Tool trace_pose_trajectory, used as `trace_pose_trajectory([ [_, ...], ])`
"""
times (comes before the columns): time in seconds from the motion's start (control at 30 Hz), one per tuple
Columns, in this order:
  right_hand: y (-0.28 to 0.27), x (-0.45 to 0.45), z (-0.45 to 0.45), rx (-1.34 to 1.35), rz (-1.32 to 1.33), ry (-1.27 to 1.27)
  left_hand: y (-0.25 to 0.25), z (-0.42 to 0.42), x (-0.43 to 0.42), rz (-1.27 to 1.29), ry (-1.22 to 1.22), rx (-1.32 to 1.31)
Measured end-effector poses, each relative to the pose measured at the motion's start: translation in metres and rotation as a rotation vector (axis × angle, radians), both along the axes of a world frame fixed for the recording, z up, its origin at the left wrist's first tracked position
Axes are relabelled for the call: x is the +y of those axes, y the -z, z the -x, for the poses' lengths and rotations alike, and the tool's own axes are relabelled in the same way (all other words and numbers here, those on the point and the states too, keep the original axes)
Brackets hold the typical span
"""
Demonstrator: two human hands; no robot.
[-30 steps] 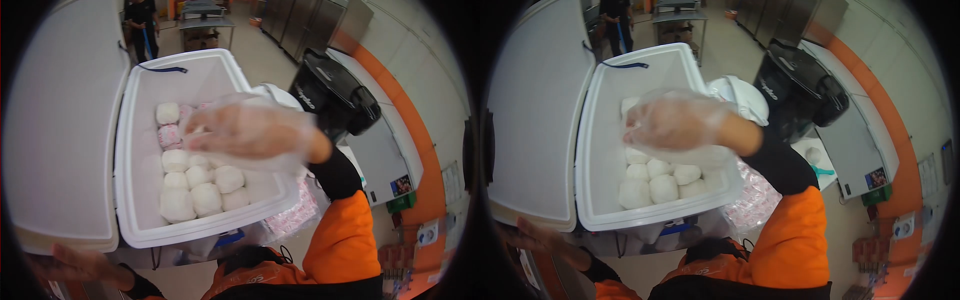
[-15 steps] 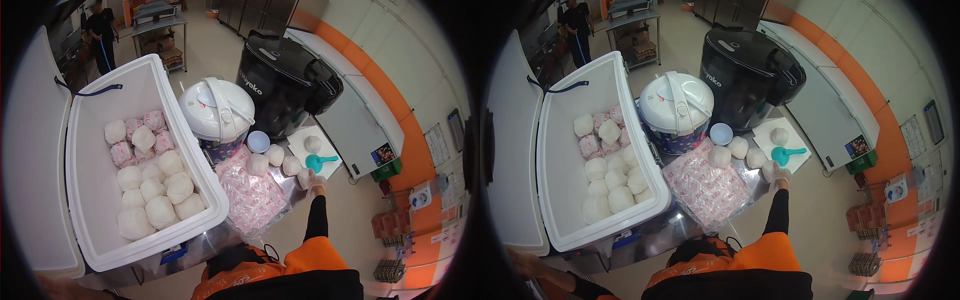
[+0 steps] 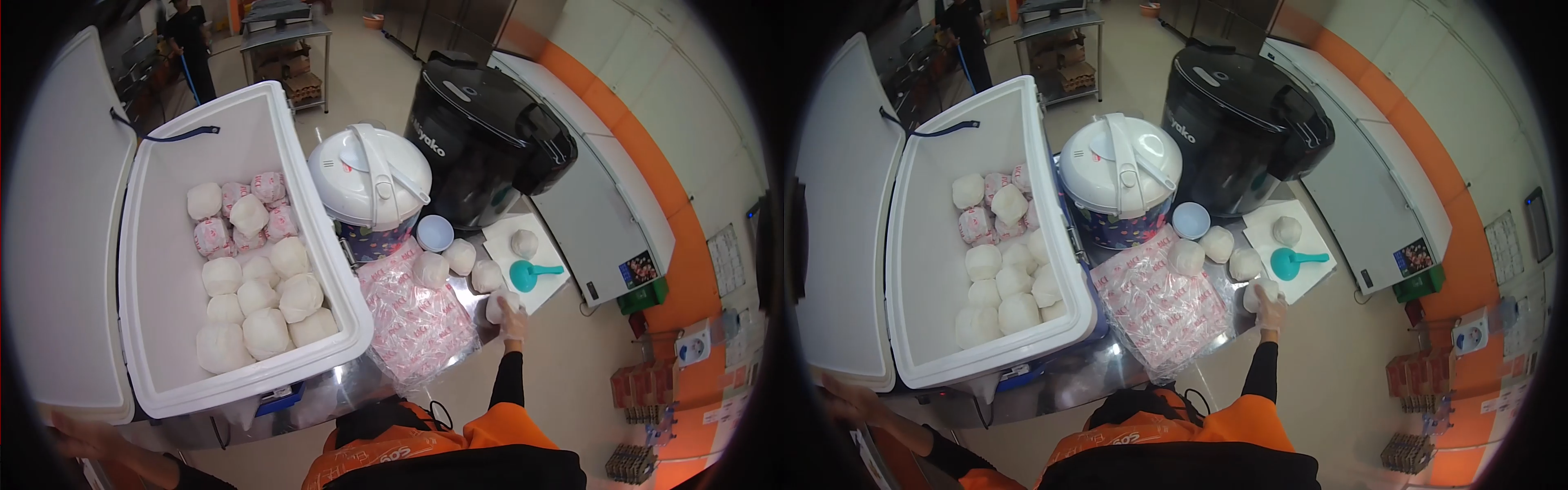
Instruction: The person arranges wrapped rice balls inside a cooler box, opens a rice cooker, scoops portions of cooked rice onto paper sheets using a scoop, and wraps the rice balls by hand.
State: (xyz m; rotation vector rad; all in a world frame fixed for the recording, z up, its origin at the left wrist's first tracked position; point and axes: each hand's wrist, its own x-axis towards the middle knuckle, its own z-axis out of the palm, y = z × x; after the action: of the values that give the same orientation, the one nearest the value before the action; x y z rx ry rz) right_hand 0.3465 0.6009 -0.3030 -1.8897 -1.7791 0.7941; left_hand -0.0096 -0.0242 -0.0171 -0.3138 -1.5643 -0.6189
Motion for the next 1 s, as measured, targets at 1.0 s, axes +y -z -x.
trace_pose_trajectory([
  [1.0,-0.142,-0.209,0.492,-0.739,0.05,-1.882,-0.018,-0.015,0.053,0.079,0.071,0.0],
])
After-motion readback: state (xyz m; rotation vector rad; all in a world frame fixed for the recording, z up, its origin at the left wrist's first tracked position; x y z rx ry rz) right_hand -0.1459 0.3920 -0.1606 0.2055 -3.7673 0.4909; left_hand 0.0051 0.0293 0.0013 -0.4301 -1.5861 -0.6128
